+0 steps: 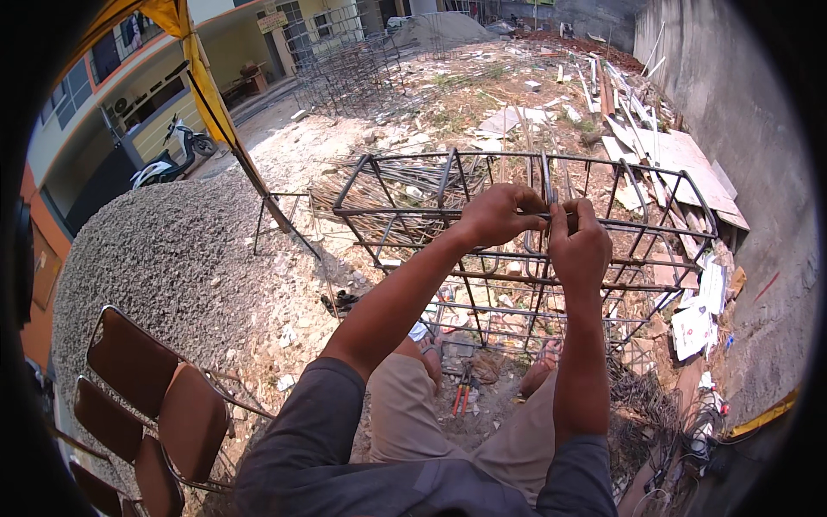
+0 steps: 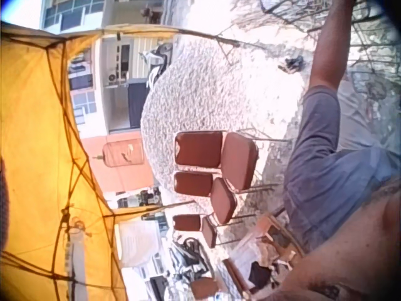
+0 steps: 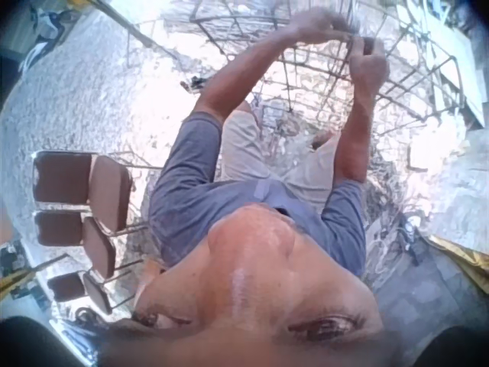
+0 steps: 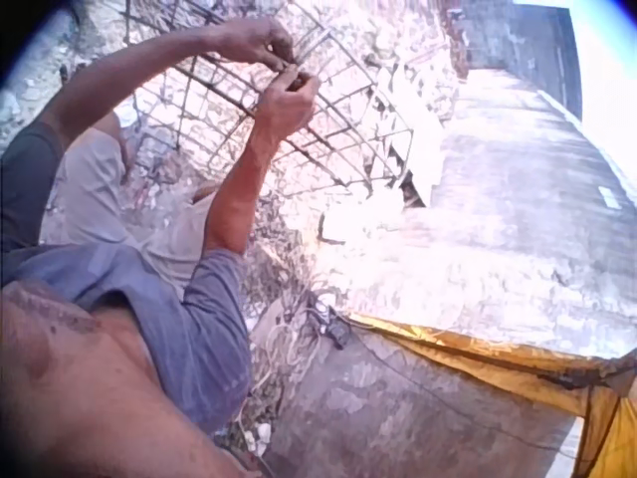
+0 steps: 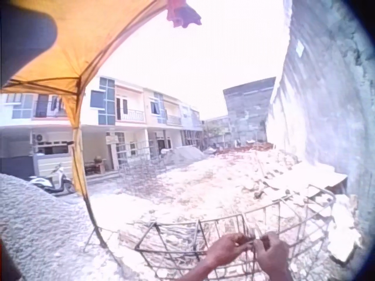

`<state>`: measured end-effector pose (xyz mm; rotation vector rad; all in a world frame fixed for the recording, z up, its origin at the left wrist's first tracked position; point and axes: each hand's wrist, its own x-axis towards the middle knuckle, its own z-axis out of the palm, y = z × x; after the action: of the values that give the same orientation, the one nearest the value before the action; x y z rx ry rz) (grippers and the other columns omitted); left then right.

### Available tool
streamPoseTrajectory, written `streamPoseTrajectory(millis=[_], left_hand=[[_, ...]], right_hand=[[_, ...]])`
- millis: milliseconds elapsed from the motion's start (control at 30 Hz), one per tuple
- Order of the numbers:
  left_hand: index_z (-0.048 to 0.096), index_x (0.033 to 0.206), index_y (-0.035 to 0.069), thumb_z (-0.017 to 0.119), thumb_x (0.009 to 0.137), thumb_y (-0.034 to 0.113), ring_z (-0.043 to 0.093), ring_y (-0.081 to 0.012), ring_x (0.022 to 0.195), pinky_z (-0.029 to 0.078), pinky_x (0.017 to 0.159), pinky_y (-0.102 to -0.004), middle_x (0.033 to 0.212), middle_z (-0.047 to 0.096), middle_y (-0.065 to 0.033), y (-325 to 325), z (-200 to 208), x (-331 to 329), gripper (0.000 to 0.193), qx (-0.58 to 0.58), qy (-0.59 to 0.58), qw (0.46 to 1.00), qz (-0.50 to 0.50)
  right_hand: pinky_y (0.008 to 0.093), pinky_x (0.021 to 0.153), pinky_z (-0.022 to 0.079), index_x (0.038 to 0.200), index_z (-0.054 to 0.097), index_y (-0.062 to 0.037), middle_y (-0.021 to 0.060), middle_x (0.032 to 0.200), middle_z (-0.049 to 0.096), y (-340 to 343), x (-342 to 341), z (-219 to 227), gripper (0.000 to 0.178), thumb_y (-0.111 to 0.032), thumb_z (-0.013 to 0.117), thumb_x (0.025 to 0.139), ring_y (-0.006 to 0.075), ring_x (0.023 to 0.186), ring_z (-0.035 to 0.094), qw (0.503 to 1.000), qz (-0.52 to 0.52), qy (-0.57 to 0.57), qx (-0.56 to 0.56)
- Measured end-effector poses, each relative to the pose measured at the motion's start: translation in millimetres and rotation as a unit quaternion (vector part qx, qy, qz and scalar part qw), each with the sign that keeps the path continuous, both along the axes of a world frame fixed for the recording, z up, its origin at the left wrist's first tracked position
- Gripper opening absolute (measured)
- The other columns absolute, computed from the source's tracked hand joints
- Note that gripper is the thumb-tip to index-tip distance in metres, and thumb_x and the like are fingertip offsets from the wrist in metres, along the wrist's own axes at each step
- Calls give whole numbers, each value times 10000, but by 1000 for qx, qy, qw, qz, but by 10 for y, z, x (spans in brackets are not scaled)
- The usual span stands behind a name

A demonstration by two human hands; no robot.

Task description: The person is assembling a metal frame structure by hand. They are using pliers to bend and secure metal wires at the joints of the frame.

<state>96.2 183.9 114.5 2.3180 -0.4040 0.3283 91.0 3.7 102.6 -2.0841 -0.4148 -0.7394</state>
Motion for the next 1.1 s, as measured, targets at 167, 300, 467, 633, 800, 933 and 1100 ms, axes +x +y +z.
streamPoseTrajectory(millis=[167, 300, 467, 633, 800, 933, 1100], left_hand=[[756, 1033, 97, 789, 851, 392, 742, -276, 900, 569, 825, -391, 968, 772, -99, -33, 22, 14, 347, 38, -7, 999, 29], [751, 1031, 71, 771, 862, 351, 739, -280, 911, 566, 837, -388, 988, 769, -115, -2, 17, 14, 328, 19, 6, 1000, 13], [743, 1075, 66, 789, 873, 301, 745, -242, 974, 568, 881, -364, 1057, 778, -96, 7, -3, 46, 313, -6, 11, 1000, -15], [689, 1163, 56, 822, 859, 273, 738, -245, 1052, 566, 908, -355, 1118, 771, -124, 19, -23, 73, 397, -29, 31, 998, -35], [623, 1228, 22, 831, 867, 238, 719, -261, 1118, 556, 939, -355, 1162, 752, -191, -34, -13, 102, 469, -64, 63, 994, -68], [627, 1232, -3, 793, 912, 162, 712, -211, 1089, 557, 937, -346, 1135, 755, -194, 34, -135, 241, 397, -127, 91, 981, -114], [641, 1245, 4, 801, 918, 182, 695, -180, 1054, 540, 925, -344, 1132, 757, -168, -6, -20, 159, 406, -101, 104, 986, -85]], right_hand=[[467, 812, 533, 1037, 703, -42, 170, 1014, 735, 214, 421, 267, 220, -243, 624, 992, 377, 908, 710, 985, 43, -93, -143], [425, 796, 535, 1029, 720, -6, 178, 928, 738, 229, 456, 432, 224, -206, 629, 984, 370, 852, 705, 982, 82, -23, -167], [398, 767, 553, 1081, 736, -12, 177, 964, 752, 105, 145, 181, 182, -141, 645, 991, 316, 863, 739, 991, 88, -88, -44], [338, 837, 564, 1157, 742, -21, 116, 1049, 776, -34, -2, -366, 189, -80, 607, 1039, 189, 937, 733, 978, 107, -154, 91], [268, 845, 560, 1259, 635, 6, 113, 1237, 729, -30, -26, -883, 223, -90, 568, 1069, 125, 913, 694, 927, 170, -58, 328], [210, 750, 536, 1205, 638, -4, 110, 1198, 746, 71, 55, -1012, 190, -111, 610, 1051, 69, 807, 658, 848, 209, 32, 486], [214, 717, 515, 1187, 652, 4, 108, 1117, 766, 37, 58, -1030, 192, -100, 649, 1025, 67, 807, 657, 815, 228, 81, 527]])
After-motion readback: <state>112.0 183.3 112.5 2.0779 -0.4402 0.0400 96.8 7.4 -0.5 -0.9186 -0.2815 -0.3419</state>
